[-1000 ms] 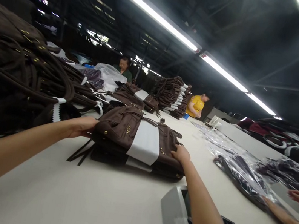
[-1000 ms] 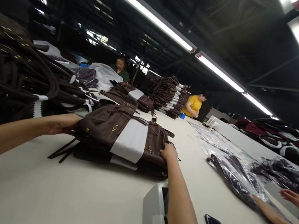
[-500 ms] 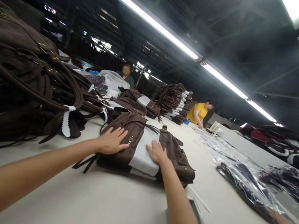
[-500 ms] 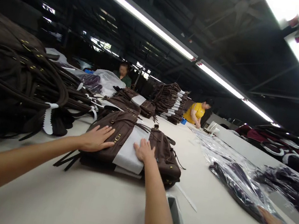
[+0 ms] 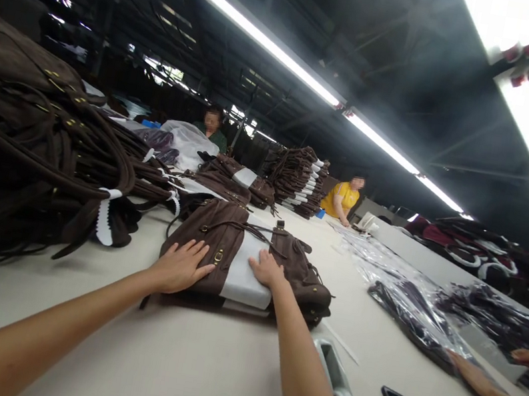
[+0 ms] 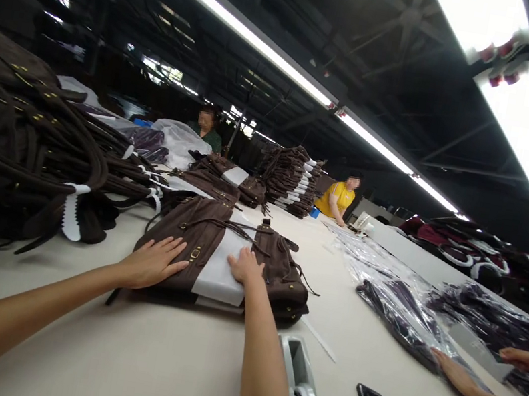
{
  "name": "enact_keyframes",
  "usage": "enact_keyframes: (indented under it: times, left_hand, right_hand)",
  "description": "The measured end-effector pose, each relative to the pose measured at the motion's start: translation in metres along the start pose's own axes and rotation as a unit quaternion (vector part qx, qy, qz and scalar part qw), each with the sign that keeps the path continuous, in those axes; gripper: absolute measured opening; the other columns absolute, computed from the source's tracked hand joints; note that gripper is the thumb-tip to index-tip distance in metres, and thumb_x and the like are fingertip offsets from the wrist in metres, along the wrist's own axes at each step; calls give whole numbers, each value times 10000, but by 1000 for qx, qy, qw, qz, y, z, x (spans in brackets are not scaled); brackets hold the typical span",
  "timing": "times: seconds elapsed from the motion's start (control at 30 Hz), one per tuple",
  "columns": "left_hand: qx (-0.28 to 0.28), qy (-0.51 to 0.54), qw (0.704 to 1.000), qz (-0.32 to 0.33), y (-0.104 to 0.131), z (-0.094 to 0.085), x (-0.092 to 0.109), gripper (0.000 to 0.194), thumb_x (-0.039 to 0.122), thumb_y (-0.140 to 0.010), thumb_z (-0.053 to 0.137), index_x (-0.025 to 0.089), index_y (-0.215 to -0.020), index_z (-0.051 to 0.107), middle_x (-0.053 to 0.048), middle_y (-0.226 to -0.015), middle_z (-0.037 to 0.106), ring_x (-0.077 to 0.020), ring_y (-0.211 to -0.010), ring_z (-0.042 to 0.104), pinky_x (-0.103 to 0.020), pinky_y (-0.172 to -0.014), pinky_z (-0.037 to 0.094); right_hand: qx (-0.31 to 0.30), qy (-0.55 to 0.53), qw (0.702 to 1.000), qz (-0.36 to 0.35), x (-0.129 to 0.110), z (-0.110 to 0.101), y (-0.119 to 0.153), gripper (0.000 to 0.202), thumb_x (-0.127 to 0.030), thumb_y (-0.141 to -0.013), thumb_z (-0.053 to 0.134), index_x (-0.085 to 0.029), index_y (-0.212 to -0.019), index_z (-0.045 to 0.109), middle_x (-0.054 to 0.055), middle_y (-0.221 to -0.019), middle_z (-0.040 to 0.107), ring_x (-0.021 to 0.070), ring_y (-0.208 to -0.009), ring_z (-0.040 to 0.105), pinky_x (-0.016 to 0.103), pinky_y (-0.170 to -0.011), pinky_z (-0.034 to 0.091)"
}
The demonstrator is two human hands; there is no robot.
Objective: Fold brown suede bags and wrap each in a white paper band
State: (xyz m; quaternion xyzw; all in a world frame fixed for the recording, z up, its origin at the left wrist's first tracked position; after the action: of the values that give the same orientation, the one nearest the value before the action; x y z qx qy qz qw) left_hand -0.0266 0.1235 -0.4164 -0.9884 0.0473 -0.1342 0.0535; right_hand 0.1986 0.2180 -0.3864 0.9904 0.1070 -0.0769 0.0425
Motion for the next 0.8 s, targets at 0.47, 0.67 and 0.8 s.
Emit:
enact_keyframes:
  times: [0.47, 0.67, 0.8]
  left_hand:
    - [1, -7, 1000, -2, -4, -1, 3, 762, 589, -925, 287, 91, -1500, 324, -144, -1566, 285, -349, -1463, 216, -602, -1147, 229]
    - [64, -31, 996, 50, 5, 3, 0, 625, 506, -977, 313, 220, -1530, 260, -45, -1627, 99, -267, -1503, 56, -505, -1204, 108]
    - [69, -23, 975, 211, 21, 5, -10, 461, 398, -1027, 238, 384, -1474, 351, 54, -1573, 299, -180, -1486, 169, -447, -1211, 89]
  right_hand:
    - [357, -12, 925, 133, 39, 29, 81, 497, -291, -1016, 232, -126, -1029, 701, 145, -1097, 702, 240, -1097, 594, 362, -1132, 251]
    - [430, -39, 895, 110, 51, 41, 75, 421, -225, -1005, 292, -67, -1130, 662, 163, -1201, 666, 241, -1187, 552, 361, -1114, 278]
    - [456, -52, 883, 92, 52, 46, 75, 403, -227, -994, 323, -46, -1129, 658, 185, -1203, 660, 265, -1218, 522, 385, -1107, 283]
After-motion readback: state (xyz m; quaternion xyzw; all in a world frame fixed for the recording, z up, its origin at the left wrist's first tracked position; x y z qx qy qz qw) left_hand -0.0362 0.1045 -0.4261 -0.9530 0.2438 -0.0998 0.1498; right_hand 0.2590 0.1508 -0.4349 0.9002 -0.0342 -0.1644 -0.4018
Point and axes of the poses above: each hand's wrist, its own y-axis away from the middle knuckle, its own z-axis out of the palm, x = y × z, the point moved 2 cm from there along -y, towards the middle knuckle
